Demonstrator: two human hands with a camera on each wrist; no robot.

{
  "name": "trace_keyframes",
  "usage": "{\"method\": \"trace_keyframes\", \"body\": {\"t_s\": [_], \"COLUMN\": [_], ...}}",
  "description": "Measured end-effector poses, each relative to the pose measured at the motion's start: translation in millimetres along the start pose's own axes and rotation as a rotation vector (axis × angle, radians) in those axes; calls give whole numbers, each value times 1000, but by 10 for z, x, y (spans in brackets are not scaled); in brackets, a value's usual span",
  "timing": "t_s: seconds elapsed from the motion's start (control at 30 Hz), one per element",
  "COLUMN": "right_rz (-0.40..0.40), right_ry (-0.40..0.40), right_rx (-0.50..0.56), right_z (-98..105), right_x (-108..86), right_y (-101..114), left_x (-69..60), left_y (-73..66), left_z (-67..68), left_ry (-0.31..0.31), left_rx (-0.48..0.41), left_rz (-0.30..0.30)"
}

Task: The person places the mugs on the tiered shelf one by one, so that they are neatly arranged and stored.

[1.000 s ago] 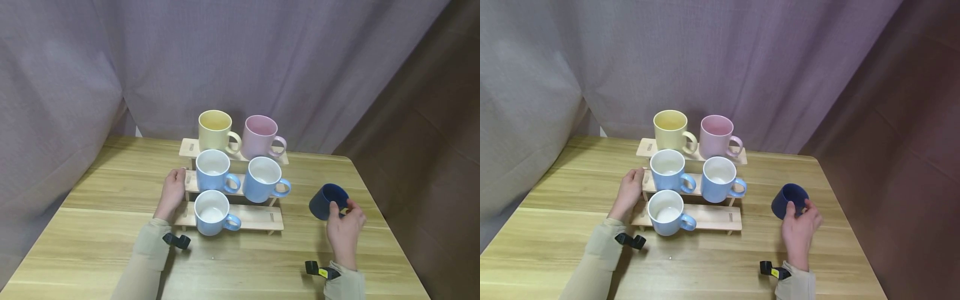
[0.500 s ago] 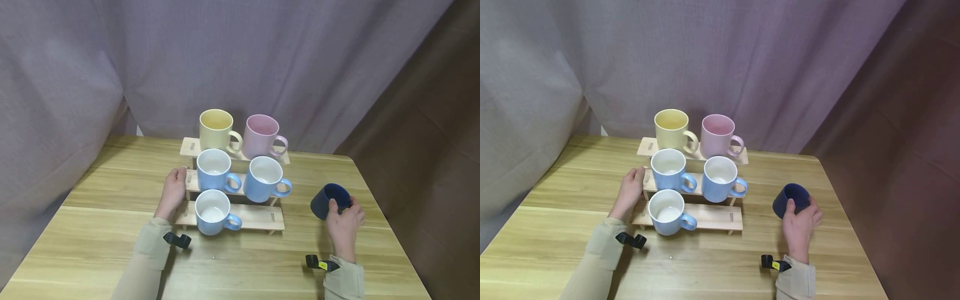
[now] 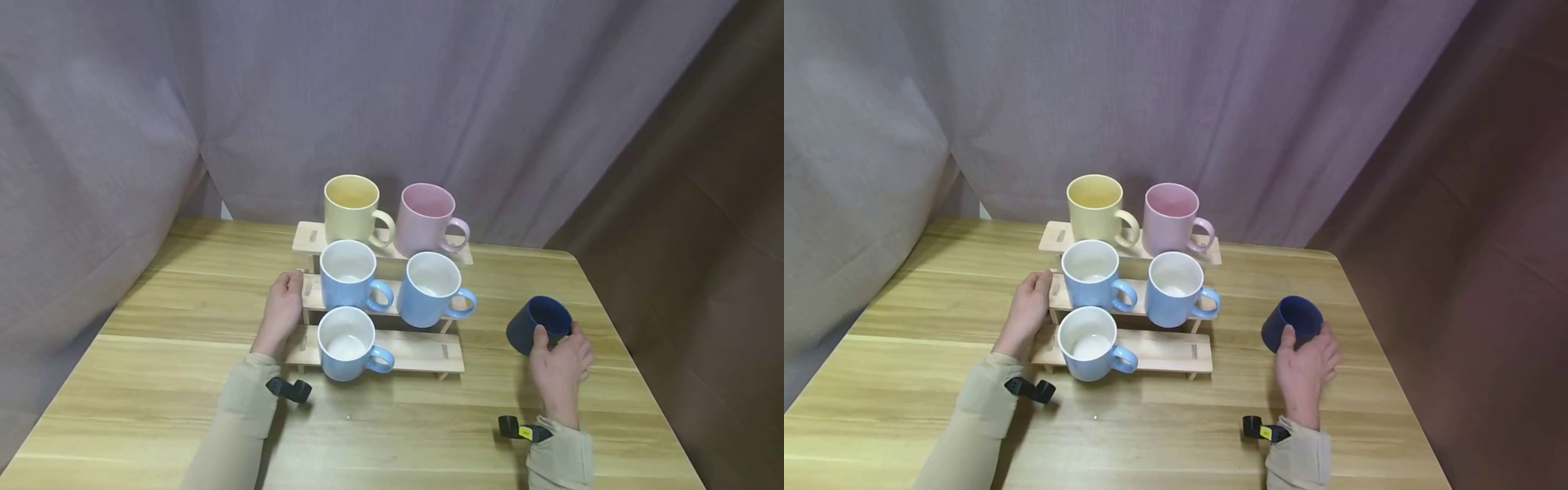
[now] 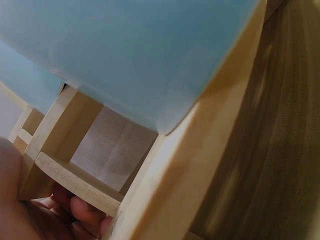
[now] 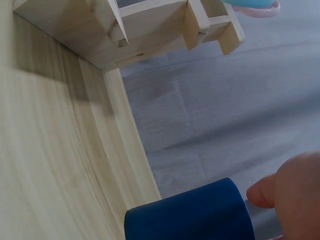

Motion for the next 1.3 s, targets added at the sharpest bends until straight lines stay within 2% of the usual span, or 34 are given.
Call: {"method": "trace_keyframes", "body": {"t_s": [0.53, 0.83, 1.3], "right_rz": [5, -24, -48], "right_ry": [-7, 54, 62], "right_rx": [-19, -30, -29], "right_z": [55, 60, 61], "right_x": [-34, -3, -22], "right_y": [9, -43, -69], "left_x": [1, 5, 9], "left_y": [1, -9, -6], "left_z": [15, 10, 8], "left_ry": [8, 10, -5], "left_rx": [10, 15, 14], "left_rz": [10, 2, -2]}}
Point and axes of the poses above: each hand's wrist, its own x-axis towards the middle knuckle, its own z-axis out of the back of the hand, y = z × x, the point moved 2 cm from there along x, towards the middle knuckle, and after that the axes turned 9 degrees about -x, right-handed, at the moved point
